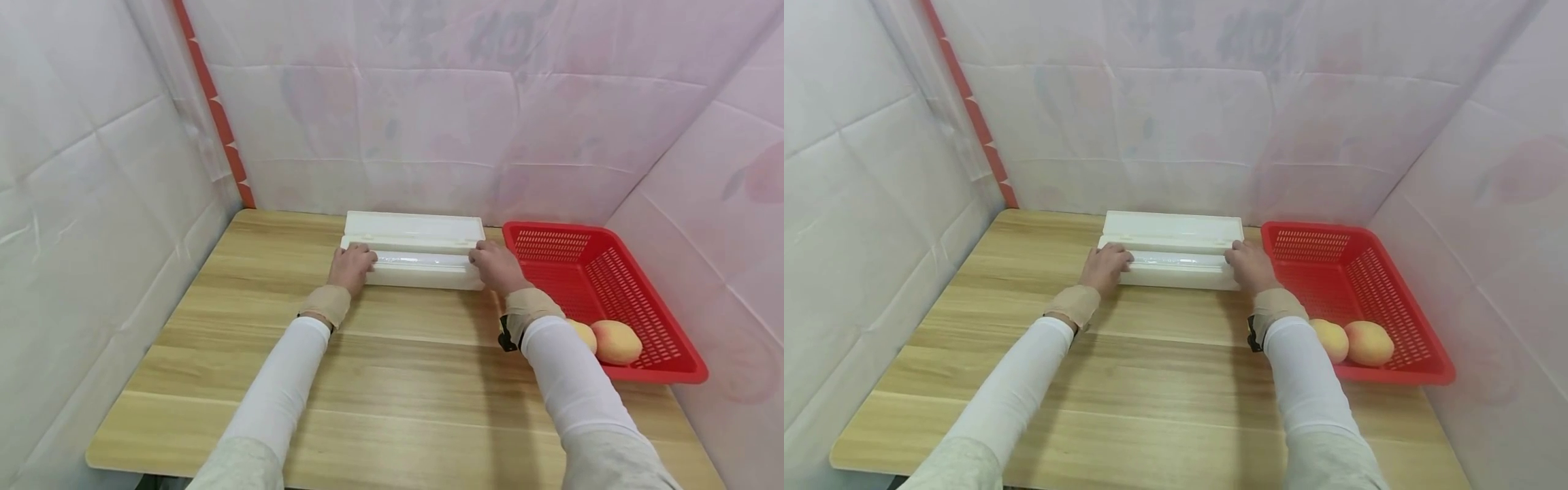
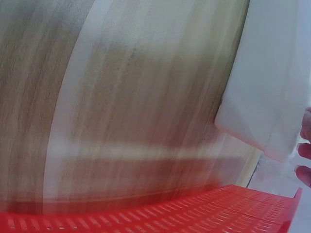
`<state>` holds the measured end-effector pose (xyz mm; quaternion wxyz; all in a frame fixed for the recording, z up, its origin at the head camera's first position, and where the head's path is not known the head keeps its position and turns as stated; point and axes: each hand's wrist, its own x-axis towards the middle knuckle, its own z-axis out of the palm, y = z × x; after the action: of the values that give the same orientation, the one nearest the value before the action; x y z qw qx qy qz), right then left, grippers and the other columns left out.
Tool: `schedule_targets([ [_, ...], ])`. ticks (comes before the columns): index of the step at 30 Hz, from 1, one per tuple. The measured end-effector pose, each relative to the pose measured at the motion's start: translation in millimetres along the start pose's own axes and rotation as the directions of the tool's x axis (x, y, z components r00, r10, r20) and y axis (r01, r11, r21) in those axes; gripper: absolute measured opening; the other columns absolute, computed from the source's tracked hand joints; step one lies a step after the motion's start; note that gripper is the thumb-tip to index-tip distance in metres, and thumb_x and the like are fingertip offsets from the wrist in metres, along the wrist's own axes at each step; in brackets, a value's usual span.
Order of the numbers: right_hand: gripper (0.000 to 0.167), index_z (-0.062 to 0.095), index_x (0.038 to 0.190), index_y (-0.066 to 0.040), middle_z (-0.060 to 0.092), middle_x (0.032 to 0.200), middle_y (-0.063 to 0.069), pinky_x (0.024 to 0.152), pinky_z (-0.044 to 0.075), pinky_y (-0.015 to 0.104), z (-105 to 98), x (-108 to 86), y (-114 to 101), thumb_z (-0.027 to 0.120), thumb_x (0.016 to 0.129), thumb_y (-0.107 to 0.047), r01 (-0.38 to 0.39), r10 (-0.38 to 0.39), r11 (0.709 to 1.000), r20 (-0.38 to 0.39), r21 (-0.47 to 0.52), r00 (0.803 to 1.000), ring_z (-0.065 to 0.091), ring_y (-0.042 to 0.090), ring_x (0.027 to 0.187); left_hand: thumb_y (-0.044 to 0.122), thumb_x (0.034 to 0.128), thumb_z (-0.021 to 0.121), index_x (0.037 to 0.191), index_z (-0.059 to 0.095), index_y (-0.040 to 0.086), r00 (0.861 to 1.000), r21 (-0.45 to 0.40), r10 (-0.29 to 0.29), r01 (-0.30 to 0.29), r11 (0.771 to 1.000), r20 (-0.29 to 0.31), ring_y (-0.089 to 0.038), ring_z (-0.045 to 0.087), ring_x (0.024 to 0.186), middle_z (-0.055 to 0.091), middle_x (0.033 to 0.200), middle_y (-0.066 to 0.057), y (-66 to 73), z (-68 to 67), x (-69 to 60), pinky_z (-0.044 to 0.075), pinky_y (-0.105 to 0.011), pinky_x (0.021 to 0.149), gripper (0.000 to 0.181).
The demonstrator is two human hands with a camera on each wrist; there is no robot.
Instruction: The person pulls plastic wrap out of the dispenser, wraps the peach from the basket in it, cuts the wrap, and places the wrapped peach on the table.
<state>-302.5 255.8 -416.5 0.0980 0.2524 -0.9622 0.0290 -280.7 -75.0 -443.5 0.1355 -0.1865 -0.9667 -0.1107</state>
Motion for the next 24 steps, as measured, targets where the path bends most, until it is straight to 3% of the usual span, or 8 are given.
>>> schedule_targets([
  [2, 0.02, 0.067, 0.096, 0.002, 0.064, 0.095, 0.021, 0.079, 0.055, 0.048, 1, 0.5, -1, 0.059, 0.083, 0.015, -0.035, 0.036, 0.999, -0.013, 0.022, 0.999, 0.062, 0.037, 0.088, 0.014, 0.0918, 0.069, 0.109, 0.072, 0.013, 1.0, -0.009, -0.007, 0.007, 1.0, 0.009, -0.025, 0.061, 0.111, 0.069, 0.111, -0.004, -0.9, -0.6, 0.0, 0.05, -0.046, 0.089, 0.017],
  [5, 0.018, 0.061, 0.103, 0.004, 0.062, 0.102, 0.025, 0.082, 0.056, 0.05, 1, 0.6, -1, 0.057, 0.088, 0.012, -0.152, 0.151, 0.984, 0.014, 0.093, 0.988, 0.062, 0.038, 0.091, 0.015, 0.0937, 0.067, 0.11, 0.071, 0.012, 0.999, -0.026, -0.012, 0.013, 1.0, 0.041, -0.026, 0.061, 0.113, 0.068, 0.114, -0.006, -1.6, -2.4, 2.0, 0.05, -0.047, 0.091, 0.017],
  [10, 0.017, 0.055, 0.111, 0.007, 0.06, 0.11, 0.03, 0.089, 0.052, 0.055, 2, -0.2, -2, 0.049, 0.095, 0.006, -0.32, 0.317, 0.919, 0.049, 0.229, 0.947, 0.06, 0.043, 0.101, 0.021, 0.0946, 0.067, 0.113, 0.069, 0.011, 0.987, -0.112, -0.05, 0.067, 0.991, 0.152, -0.027, 0.059, 0.117, 0.068, 0.12, -0.009, -2.1, -6.1, 8.1, 0.049, -0.048, 0.096, 0.02],
  [15, 0.016, 0.055, 0.109, 0.008, 0.062, 0.101, 0.028, 0.084, 0.053, 0.053, 6, -2.6, -5, 0.047, 0.095, 0.003, -0.402, 0.419, 0.849, 0.025, 0.342, 0.908, 0.061, 0.041, 0.096, 0.025, 0.0989, 0.061, 0.112, 0.071, 0.01, 0.965, -0.266, -0.113, 0.176, 0.948, 0.236, -0.027, 0.061, 0.115, 0.07, 0.116, -0.008, -2.0, -8.3, 14.2, 0.047, -0.047, 0.1, 0.022],
  [19, 0.015, 0.053, 0.109, 0.004, 0.064, 0.1, 0.023, 0.079, 0.054, 0.048, 6, -5.6, -9, 0.043, 0.1, -0.003, -0.443, 0.48, 0.771, 0.04, 0.458, 0.876, 0.064, 0.035, 0.093, 0.019, 0.1009, 0.057, 0.107, 0.072, 0.006, 0.97, -0.33, -0.13, 0.193, 0.924, 0.203, -0.028, 0.064, 0.106, 0.07, 0.109, -0.012, -1.3, -8.0, 16.6, 0.051, -0.043, 0.095, 0.02],
  [24, 0.019, 0.051, 0.113, 0.004, 0.064, 0.109, 0.022, 0.09, 0.055, 0.048, 2, -6.0, -15, 0.039, 0.105, -0.009, -0.46, 0.518, 0.686, 0.065, 0.564, 0.853, 0.067, 0.033, 0.104, 0.008, 0.0967, 0.06, 0.104, 0.072, 0.001, 0.991, -0.291, -0.103, 0.125, 0.949, 0.09, -0.032, 0.064, 0.1, 0.07, 0.102, -0.017, 0.7, -7.9, 16.6, 0.055, -0.038, 0.091, 0.015],
])
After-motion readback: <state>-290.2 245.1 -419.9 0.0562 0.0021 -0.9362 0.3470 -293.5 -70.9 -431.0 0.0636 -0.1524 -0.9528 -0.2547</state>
